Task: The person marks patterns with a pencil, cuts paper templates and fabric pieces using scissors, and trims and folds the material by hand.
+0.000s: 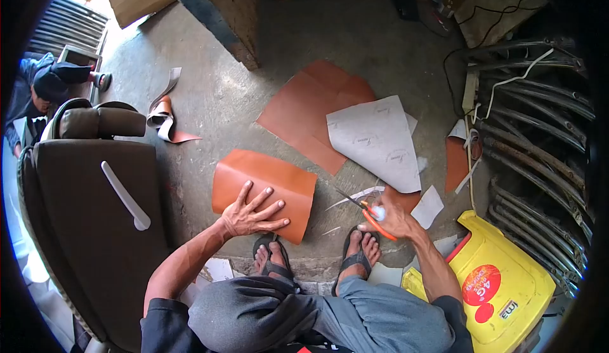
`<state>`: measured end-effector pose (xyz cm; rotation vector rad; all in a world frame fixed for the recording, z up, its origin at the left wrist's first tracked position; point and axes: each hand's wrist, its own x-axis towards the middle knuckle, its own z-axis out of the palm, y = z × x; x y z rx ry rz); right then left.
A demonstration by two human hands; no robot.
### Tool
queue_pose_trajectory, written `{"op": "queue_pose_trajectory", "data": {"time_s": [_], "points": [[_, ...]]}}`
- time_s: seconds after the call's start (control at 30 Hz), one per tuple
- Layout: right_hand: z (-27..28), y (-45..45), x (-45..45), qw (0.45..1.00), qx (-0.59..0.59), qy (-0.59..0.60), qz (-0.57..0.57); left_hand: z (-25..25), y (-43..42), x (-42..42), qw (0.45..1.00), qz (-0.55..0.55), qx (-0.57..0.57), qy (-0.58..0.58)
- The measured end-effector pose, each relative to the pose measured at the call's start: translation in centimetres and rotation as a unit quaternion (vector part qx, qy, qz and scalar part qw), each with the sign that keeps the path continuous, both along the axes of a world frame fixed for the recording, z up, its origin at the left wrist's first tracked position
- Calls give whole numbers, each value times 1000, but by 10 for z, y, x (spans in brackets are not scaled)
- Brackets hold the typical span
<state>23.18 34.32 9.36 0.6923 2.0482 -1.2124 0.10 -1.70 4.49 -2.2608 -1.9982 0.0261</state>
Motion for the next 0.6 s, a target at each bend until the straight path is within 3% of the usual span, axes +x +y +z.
{"op": "queue_pose_trajectory", "data": {"time_s": [0.1,0.17,0.23,0.4,0.6], "points": [[-32,-16,-4,995,-76,67,-6,0,0,-1,1000,3,-4,-2],[-38,-22,-11,996,-56,50,38,-1,-2,0,1000,4,0,-14],[-3,-31,-35,993,-73,40,81,-1,-3,1,1000,4,-3,-17],[28,-55,-44,947,-19,297,120,-8,-6,-2,999,-14,4,34],[23,-62,-43,919,65,355,156,-14,-14,-4,998,-18,-59,16]]}}
